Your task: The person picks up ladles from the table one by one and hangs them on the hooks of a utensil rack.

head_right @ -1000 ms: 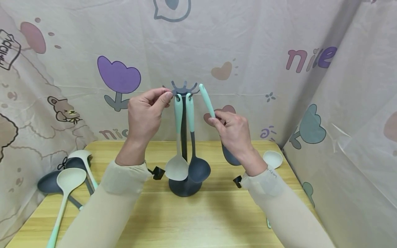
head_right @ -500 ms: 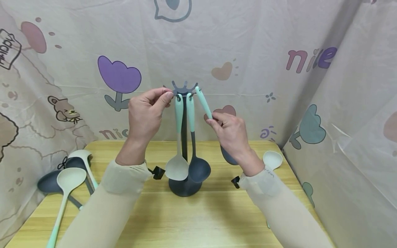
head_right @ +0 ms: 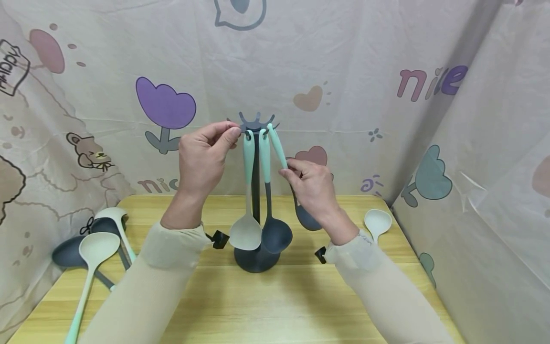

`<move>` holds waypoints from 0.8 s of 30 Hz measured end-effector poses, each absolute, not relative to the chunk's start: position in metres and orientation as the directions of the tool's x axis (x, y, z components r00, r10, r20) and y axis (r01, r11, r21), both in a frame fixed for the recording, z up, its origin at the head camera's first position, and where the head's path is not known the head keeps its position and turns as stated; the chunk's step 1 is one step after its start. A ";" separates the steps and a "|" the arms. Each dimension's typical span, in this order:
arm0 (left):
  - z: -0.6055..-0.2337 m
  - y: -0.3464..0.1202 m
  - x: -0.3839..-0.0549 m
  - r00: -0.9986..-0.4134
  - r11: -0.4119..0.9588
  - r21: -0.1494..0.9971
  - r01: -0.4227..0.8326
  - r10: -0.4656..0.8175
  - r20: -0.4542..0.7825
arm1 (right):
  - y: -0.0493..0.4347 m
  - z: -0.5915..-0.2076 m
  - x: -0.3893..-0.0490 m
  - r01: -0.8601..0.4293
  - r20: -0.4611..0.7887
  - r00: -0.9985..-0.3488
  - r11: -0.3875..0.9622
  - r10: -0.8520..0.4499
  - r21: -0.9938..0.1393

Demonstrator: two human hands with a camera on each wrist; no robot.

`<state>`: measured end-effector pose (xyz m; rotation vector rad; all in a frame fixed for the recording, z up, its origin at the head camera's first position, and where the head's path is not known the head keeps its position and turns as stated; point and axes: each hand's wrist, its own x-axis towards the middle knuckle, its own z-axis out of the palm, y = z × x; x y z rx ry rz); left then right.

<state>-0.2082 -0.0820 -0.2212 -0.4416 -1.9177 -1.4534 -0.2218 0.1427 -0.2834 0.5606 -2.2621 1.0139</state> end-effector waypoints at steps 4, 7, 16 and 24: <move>-0.221 -0.081 -0.208 -0.710 0.317 0.706 0.633 -0.126 0.693 | 0.139 -0.285 -0.224 -0.563 0.640 -0.758 0.621 -0.125 -0.545; -0.220 -0.082 -0.208 -0.708 0.319 0.704 0.634 -0.127 0.695 | 0.136 -0.287 -0.226 -0.562 0.630 -0.767 0.601 -0.122 -0.568; -0.222 -0.081 -0.207 -0.707 0.311 0.706 0.637 -0.129 0.695 | 0.130 -0.292 -0.228 -0.559 0.592 -0.794 0.546 -0.137 -0.623; -0.221 -0.080 -0.207 -0.715 0.304 0.714 0.630 -0.132 0.687 | 0.130 -0.294 -0.226 -0.563 0.599 -0.788 0.566 -0.145 -0.603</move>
